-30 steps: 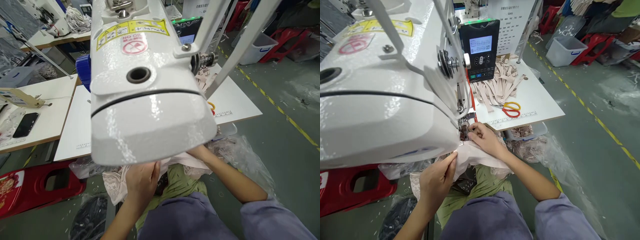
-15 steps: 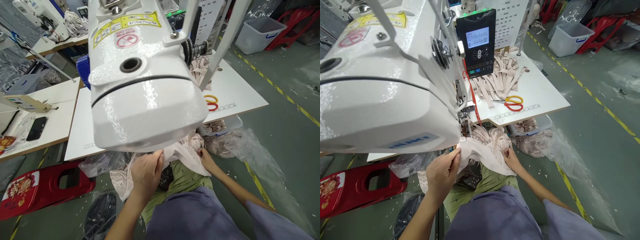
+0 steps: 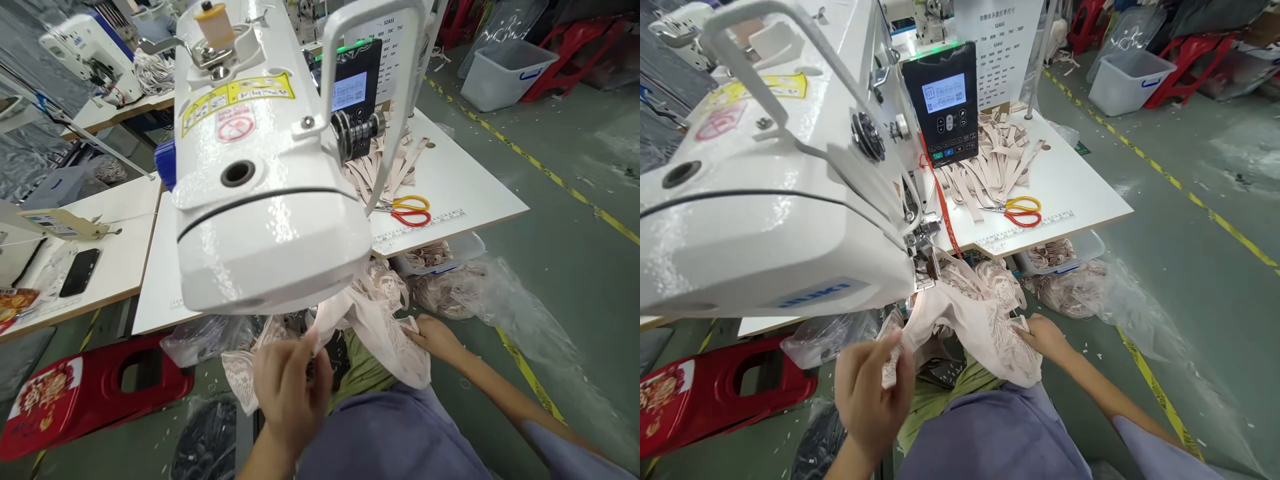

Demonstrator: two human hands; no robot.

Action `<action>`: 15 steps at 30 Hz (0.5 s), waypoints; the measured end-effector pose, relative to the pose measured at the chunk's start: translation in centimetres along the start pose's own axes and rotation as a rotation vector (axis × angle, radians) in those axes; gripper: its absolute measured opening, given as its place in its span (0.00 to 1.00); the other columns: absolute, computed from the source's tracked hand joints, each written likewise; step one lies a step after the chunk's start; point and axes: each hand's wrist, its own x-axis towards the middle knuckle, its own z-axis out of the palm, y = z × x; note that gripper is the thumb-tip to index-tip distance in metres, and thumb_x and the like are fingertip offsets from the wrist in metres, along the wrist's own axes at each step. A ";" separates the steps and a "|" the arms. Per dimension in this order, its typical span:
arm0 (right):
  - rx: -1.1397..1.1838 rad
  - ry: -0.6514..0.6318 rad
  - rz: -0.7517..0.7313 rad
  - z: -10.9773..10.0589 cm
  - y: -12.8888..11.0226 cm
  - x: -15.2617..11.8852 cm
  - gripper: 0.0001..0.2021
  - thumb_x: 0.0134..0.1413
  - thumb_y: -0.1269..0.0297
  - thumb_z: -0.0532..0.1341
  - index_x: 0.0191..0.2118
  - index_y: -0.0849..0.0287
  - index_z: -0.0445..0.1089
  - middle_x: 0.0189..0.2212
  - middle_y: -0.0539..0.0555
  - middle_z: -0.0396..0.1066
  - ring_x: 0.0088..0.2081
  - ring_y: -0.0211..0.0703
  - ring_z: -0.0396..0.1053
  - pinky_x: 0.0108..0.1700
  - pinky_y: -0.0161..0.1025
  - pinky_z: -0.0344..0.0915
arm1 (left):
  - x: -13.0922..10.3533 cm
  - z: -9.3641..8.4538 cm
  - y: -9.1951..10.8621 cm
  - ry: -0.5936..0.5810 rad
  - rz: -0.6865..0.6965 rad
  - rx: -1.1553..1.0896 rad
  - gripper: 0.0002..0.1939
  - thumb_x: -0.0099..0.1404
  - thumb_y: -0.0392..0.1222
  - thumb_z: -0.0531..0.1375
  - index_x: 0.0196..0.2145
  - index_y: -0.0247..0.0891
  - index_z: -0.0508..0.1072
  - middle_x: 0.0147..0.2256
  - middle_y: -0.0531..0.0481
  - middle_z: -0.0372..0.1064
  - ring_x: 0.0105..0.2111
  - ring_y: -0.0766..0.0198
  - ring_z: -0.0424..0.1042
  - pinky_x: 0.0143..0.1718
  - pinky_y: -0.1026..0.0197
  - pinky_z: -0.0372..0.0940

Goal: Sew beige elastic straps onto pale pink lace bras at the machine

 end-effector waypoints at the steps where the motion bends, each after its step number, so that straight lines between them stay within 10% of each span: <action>1: -0.003 0.041 0.012 -0.6 -1.0 -0.3 0.22 0.58 0.47 0.54 0.19 0.54 0.64 0.21 0.58 0.68 0.31 0.55 0.70 0.37 0.47 0.65 | -0.4 -0.1 1.2 -0.026 0.009 -0.106 0.12 0.65 0.30 0.59 0.46 0.37 0.71 0.27 0.50 0.70 0.26 0.64 0.68 0.29 0.62 0.63; 5: 0.168 0.068 -0.071 -2.3 -6.9 -2.8 0.26 0.63 0.42 0.49 0.26 0.57 0.69 0.28 0.57 0.73 0.31 0.48 0.70 0.37 0.43 0.67 | -1.7 2.3 5.1 -0.254 0.191 -0.501 0.24 0.68 0.37 0.57 0.60 0.30 0.61 0.42 0.37 0.75 0.45 0.56 0.75 0.46 0.58 0.71; 9: 0.158 -0.300 -0.440 -3.8 -11.4 -4.4 0.22 0.60 0.43 0.56 0.31 0.58 0.73 0.29 0.53 0.74 0.30 0.42 0.69 0.36 0.37 0.66 | -1.2 5.8 4.3 -0.624 -0.025 -0.709 0.48 0.59 0.49 0.67 0.68 0.30 0.50 0.60 0.27 0.63 0.60 0.41 0.65 0.53 0.48 0.67; 13: 0.029 -0.329 -0.485 -6.9 -13.1 -0.3 0.19 0.62 0.48 0.57 0.33 0.57 0.75 0.26 0.50 0.73 0.28 0.40 0.69 0.32 0.35 0.63 | -2.1 5.2 1.2 -1.187 -0.386 -0.835 0.11 0.63 0.49 0.62 0.32 0.38 0.78 0.26 0.53 0.73 0.27 0.60 0.73 0.29 0.63 0.66; 15: -0.116 -0.170 -0.386 -8.7 -14.3 4.2 0.17 0.65 0.52 0.56 0.36 0.59 0.74 0.29 0.52 0.74 0.30 0.41 0.70 0.33 0.35 0.62 | -4.2 3.9 0.3 -1.227 -0.485 -0.789 0.15 0.60 0.50 0.63 0.20 0.41 0.73 0.17 0.55 0.63 0.21 0.63 0.66 0.25 0.63 0.61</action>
